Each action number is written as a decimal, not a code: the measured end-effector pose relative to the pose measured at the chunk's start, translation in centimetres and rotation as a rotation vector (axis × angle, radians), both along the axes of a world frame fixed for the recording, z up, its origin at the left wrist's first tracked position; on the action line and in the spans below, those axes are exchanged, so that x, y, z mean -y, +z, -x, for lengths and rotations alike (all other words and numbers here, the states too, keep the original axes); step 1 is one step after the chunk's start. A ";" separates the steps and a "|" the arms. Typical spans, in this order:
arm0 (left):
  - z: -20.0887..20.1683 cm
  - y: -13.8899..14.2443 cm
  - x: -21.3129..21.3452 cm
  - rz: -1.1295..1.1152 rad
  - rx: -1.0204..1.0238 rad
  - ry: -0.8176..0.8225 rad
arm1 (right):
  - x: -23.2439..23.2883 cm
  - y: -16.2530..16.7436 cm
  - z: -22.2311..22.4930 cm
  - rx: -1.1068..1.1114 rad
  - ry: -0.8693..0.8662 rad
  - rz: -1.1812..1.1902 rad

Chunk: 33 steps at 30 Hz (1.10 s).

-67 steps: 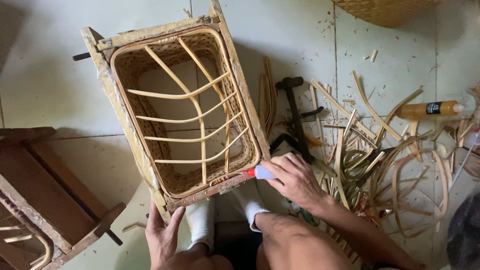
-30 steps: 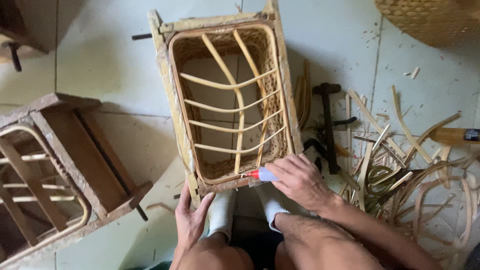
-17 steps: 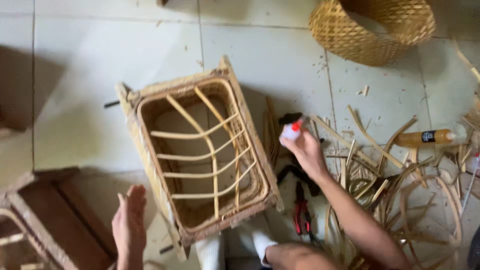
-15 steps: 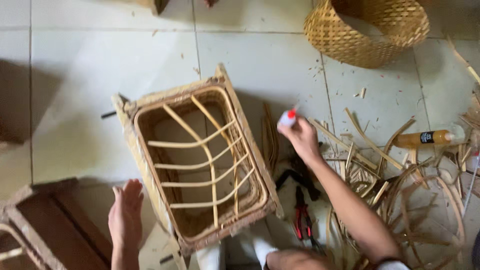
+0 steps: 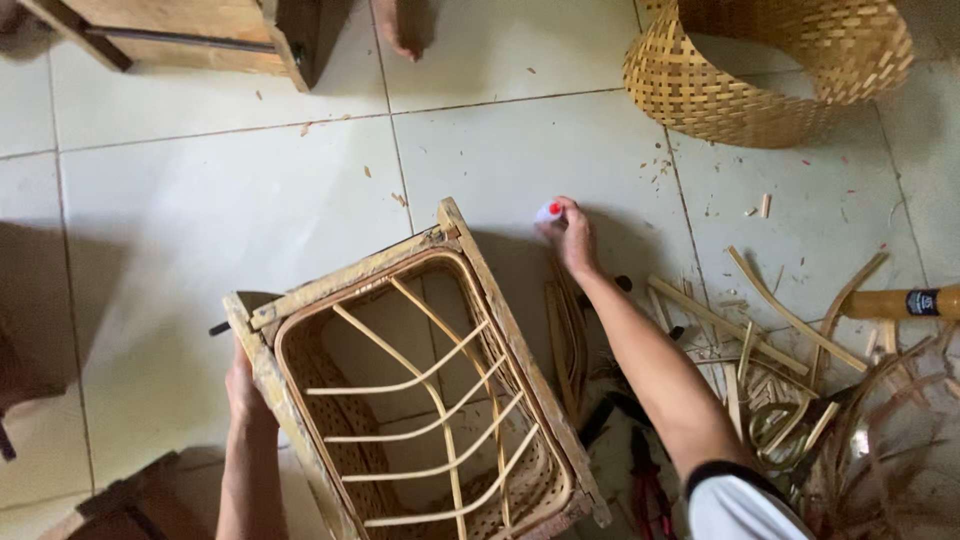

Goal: The person applies glue to the rim of a rectangular basket frame, then inserts and secures a curved bamboo strip along the edge using a hammer and pliers. They trim excess material and adjust the strip to fit the frame.

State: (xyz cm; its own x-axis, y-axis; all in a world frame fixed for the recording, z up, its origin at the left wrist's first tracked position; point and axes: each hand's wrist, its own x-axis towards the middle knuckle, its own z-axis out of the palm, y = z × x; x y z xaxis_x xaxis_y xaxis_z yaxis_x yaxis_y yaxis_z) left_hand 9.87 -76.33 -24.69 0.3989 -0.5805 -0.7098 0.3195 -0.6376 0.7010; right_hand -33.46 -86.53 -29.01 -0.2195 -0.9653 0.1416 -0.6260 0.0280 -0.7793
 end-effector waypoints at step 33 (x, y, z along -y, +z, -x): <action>-2.2 9.1 -36.0 0.533 0.122 -0.200 | -37.2 17.7 -9.6 0.601 0.357 -0.181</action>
